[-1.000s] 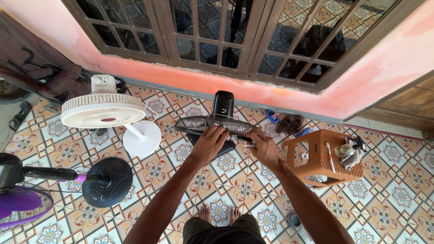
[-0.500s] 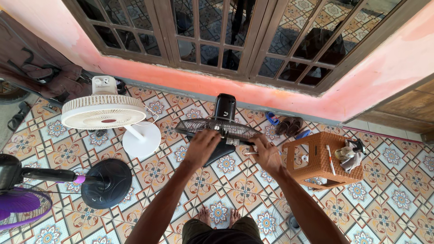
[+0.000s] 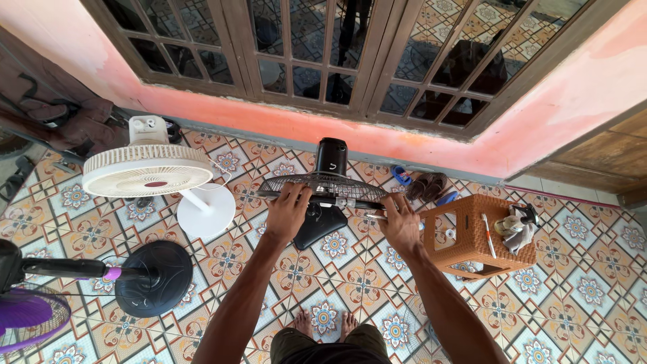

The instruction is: The person disassembles a black standing fan using a screwdriver, removes the front grill and fan blades, cleans the fan base with a spray bottle and cloth, and reassembles the fan components.

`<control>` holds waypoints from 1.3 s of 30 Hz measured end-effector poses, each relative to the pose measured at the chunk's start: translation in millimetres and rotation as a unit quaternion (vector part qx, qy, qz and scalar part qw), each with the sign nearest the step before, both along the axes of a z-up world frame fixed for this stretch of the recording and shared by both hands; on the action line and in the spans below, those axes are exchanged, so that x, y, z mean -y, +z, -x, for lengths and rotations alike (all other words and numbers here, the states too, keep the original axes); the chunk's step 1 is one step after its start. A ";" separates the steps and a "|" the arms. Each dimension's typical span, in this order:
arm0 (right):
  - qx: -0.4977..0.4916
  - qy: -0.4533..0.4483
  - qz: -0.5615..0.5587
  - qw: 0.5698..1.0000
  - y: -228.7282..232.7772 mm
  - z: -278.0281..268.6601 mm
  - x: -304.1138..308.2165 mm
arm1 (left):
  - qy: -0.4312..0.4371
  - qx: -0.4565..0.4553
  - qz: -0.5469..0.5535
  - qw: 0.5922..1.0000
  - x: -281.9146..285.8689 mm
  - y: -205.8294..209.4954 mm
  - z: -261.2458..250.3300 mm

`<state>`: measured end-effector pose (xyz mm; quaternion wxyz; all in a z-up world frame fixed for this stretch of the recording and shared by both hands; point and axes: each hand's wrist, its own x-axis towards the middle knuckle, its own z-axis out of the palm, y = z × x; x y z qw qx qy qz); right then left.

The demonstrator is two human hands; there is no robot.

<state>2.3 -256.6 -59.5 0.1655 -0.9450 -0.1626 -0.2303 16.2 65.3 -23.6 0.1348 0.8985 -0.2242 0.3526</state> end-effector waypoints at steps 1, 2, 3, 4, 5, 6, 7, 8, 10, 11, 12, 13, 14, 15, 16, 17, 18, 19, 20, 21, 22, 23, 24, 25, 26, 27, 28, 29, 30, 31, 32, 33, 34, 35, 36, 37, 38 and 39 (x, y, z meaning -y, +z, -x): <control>0.001 -0.003 -0.006 1.000 -0.2 1.2 0.2 | 0.008 -0.002 -0.001 1.000 2.1 -0.8 0.4; 0.002 -0.005 -0.013 1.000 -0.8 2.9 0.5 | 0.017 -0.003 -0.003 1.000 4.3 -1.9 1.3; 0.005 -0.008 -0.020 1.000 -1.1 1.8 -1.1 | 0.017 0.003 0.008 1.000 4.5 -1.4 -0.3; 0.021 -0.003 -0.021 1.000 -1.5 0.7 -2.6 | 0.017 0.009 0.018 1.000 4.8 -1.0 -2.1; 0.034 0.003 -0.020 0.999 -3.1 2.0 -2.6 | 0.019 0.012 0.029 0.999 6.1 -2.1 -1.2; 0.047 0.008 -0.019 0.999 -4.4 2.2 -2.3 | 0.023 0.009 0.036 0.999 7.4 -3.3 -1.0; 0.046 -0.001 -0.012 0.999 -4.7 0.3 -3.1 | 0.027 0.008 0.043 0.999 7.2 -3.1 -2.7; 0.045 -0.010 -0.006 0.999 -4.7 -2.0 -3.5 | 0.032 0.007 0.049 0.998 6.4 -2.9 -5.1; 0.056 -0.003 -0.016 0.998 -9.7 14.4 -2.2 | 0.024 -0.011 0.039 0.999 4.1 -9.2 6.7; 0.085 0.015 -0.033 0.996 -8.1 9.8 -0.5 | 0.020 -0.009 0.035 0.999 2.9 -8.2 -0.4; 0.114 0.032 -0.050 0.992 -6.5 6.0 0.7 | 0.012 -0.007 0.032 0.999 3.3 -8.1 -2.7; 0.111 0.023 -0.046 0.993 -5.3 3.2 1.2 | 0.008 -0.007 0.029 1.000 1.9 -8.3 -2.6; 0.108 0.013 -0.042 0.993 -4.9 0.7 1.9 | 0.003 -0.006 0.027 1.000 1.1 -8.7 -3.8; 0.099 0.000 -0.038 0.994 -8.5 7.7 2.9 | -0.003 -0.018 0.029 0.999 0.9 -12.0 2.1; 0.081 -0.016 -0.036 0.996 -12.7 13.8 4.0 | -0.009 -0.030 0.031 0.999 0.5 -15.0 7.4; 0.066 -0.028 -0.034 0.997 -16.2 15.3 4.8 | -0.012 -0.038 0.033 0.999 -0.1 -16.2 10.2; 0.051 -0.040 -0.032 0.997 -19.6 17.2 6.0 | -0.002 -0.031 0.026 0.999 -1.4 -17.0 15.3; 0.038 -0.052 -0.035 0.997 -22.9 17.9 6.5 | 0.006 -0.023 0.019 1.000 -3.6 -16.8 19.1; 0.025 -0.063 -0.038 0.997 -25.9 19.5 6.9 | 0.013 -0.015 0.011 1.000 -5.1 -16.4 23.4; 0.011 -0.073 -0.040 0.996 -28.6 21.1 7.6 | 0.010 -0.030 0.015 0.999 -6.7 -16.8 29.2; 0.017 -0.070 -0.046 0.996 -30.5 23.5 8.7 | 0.007 -0.045 0.019 0.999 -8.6 -17.9 36.3; 0.023 -0.067 -0.053 0.996 -31.6 26.0 8.9 | 0.004 -0.060 0.023 0.998 -10.0 -19.6 41.9; 0.029 -0.064 -0.059 0.996 -31.9 27.3 8.7 | 0.017 -0.076 0.012 0.997 -10.2 -22.2 44.7; -0.014 -0.083 -0.073 0.994 -32.3 32.8 9.0 | 0.030 -0.095 0.001 0.995 -9.6 -26.8 49.8; -0.056 -0.102 -0.085 0.990 -32.5 37.5 8.8 | 0.044 -0.113 -0.010 0.993 -9.3 -32.5 55.1; -0.098 -0.124 -0.099 0.982 -32.5 41.6 8.5 | 0.025 -0.144 0.008 0.989 -8.8 -38.7 57.8; -0.084 -0.115 -0.097 0.985 -32.4 46.6 8.5 | 0.006 -0.175 0.025 0.984 -8.0 -45.1 59.0; -0.070 -0.105 -0.096 0.987 -32.4 51.4 9.1 | -0.012 -0.205 0.043 0.978 -7.3 -51.3 60.5; -0.055 -0.095 -0.094 0.989 -32.7 55.9 9.6 | -0.016 -0.237 0.059 0.969 -7.0 -56.9 63.1; -0.070 -0.105 -0.090 0.988 -32.6 60.6 10.6 | -0.020 -0.270 0.077 0.960 -6.6 -61.7 66.6; -0.084 -0.116 -0.087 0.986 -32.2 64.1 12.0 | -0.023 -0.302 0.094 0.948 -6.3 -65.0 69.5; -0.099 -0.127 -0.083 0.983 -31.3 66.6 13.7 | -0.040 -0.325 0.108 0.939 -4.8 -66.4 71.0; -0.100 -0.119 -0.092 0.984 -29.8 67.9 15.8 | -0.056 -0.347 0.122 0.928 -2.7 -66.4 72.6; -0.100 -0.113 -0.102 0.983 -28.1 70.9 17.8 | -0.074 -0.368 0.136 0.917 -0.2 -65.5 75.1; -0.101 -0.107 -0.111 0.983 -25.9 75.1 18.9 | -0.067 -0.403 0.132 0.903 3.4 -63.5 77.4; -0.106 -0.097 -0.109 0.984 -22.5 80.1 19.6 | -0.062 -0.437 0.127 0.888 8.3 -59.8 78.2; -0.112 -0.087 -0.107 0.984 -18.4 86.9 19.9 | -0.057 -0.470 0.121 0.872 14.8 -55.7 77.8; -0.118 -0.078 -0.105 0.984 -14.1 94.7 19.6 | -0.081 -0.471 0.136 0.868 23.0 -52.0 78.8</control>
